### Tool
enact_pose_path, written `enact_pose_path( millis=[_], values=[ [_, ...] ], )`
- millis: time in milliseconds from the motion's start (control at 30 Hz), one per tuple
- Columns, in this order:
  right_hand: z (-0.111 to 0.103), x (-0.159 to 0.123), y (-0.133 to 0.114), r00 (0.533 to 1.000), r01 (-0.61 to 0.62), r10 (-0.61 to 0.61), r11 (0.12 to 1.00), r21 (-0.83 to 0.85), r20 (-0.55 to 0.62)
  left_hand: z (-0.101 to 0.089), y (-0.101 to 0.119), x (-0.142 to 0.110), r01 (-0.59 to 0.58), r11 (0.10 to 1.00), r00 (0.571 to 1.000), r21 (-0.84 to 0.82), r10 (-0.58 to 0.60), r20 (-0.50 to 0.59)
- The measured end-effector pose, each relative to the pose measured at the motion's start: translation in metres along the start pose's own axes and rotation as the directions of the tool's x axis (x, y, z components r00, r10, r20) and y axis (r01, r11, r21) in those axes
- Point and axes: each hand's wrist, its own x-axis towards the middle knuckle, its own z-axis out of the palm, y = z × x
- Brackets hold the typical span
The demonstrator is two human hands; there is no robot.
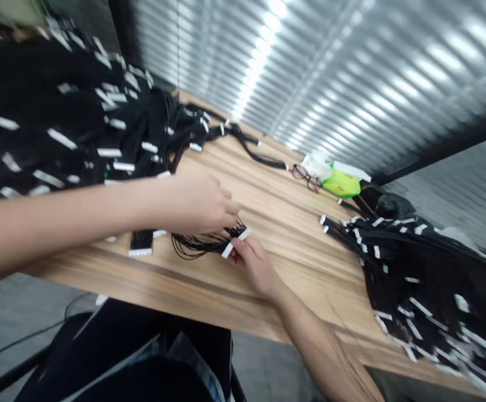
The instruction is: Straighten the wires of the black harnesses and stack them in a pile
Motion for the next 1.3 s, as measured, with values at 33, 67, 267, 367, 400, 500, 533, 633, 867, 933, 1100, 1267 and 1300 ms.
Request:
enact_pose_path(
  millis=[33, 67, 267, 367, 400, 500, 533, 633, 867, 933, 1100, 1267, 1300],
  values=[
    [0.001, 0.000, -0.001, 1.000, 0.008, -0.008, 1.000, 0.011, 0.021, 0.000, 0.001, 0.000, -0.001, 0.999, 1.000, 0.043, 0.001, -0.006],
    [0.002, 0.000, -0.003, 1.000, 0.019, -0.019, 0.999, 0.031, 0.022, -0.001, 0.002, -0.001, 0.016, 0.996, 1.000, 0.088, -0.014, -0.023],
    [-0.002, -0.003, -0.030, 0.955, 0.221, -0.196, 0.971, 0.091, -0.224, 0.000, 0.045, -0.003, 0.116, 0.977, 0.976, 0.181, -0.078, -0.204],
    [-0.026, -0.023, -0.042, 0.914, 0.303, -0.304, 0.952, -0.047, -0.268, 0.008, 0.062, 0.006, 0.105, 0.972, 0.974, 0.208, -0.058, -0.220],
    [-0.040, -0.033, -0.043, 0.899, 0.309, -0.335, 0.942, -0.132, -0.283, 0.009, 0.065, 0.012, 0.051, 0.976, 0.980, 0.214, -0.008, -0.198],
    [-0.098, -0.079, -0.036, 0.811, 0.259, -0.415, 0.886, -0.384, -0.411, 0.007, 0.069, 0.037, -0.221, 0.952, 0.968, 0.211, 0.240, -0.072],
    [-0.120, -0.098, -0.031, 0.746, 0.243, -0.445, 0.875, -0.419, -0.496, 0.005, 0.068, 0.050, -0.309, 0.929, 0.946, 0.205, 0.322, -0.030],
    [-0.184, -0.163, -0.015, 0.474, 0.181, -0.516, 0.850, -0.494, -0.713, -0.002, 0.058, 0.107, -0.511, 0.843, 0.859, 0.172, 0.508, 0.064],
    [-0.285, -0.280, 0.004, -0.107, -0.090, -0.685, 0.728, -0.679, -0.721, -0.022, 0.039, 0.369, -0.595, 0.792, 0.803, 0.136, 0.583, 0.120],
    [-0.306, -0.292, 0.006, -0.139, -0.237, -0.710, 0.701, -0.673, -0.691, -0.015, 0.052, 0.437, -0.583, 0.798, 0.813, 0.152, 0.574, 0.098],
    [-0.338, -0.288, 0.027, -0.024, -0.309, -0.653, 0.725, -0.616, -0.757, 0.046, 0.085, 0.511, -0.581, 0.802, 0.813, 0.139, 0.568, 0.125],
    [-0.336, -0.275, 0.049, 0.046, -0.280, -0.591, 0.767, -0.578, -0.806, 0.085, 0.065, 0.482, -0.478, 0.869, 0.878, 0.129, 0.474, 0.062],
    [-0.333, -0.274, 0.051, 0.042, -0.273, -0.590, 0.769, -0.577, -0.806, 0.085, 0.056, 0.467, -0.450, 0.883, 0.893, 0.132, 0.448, 0.050]
  ],
)
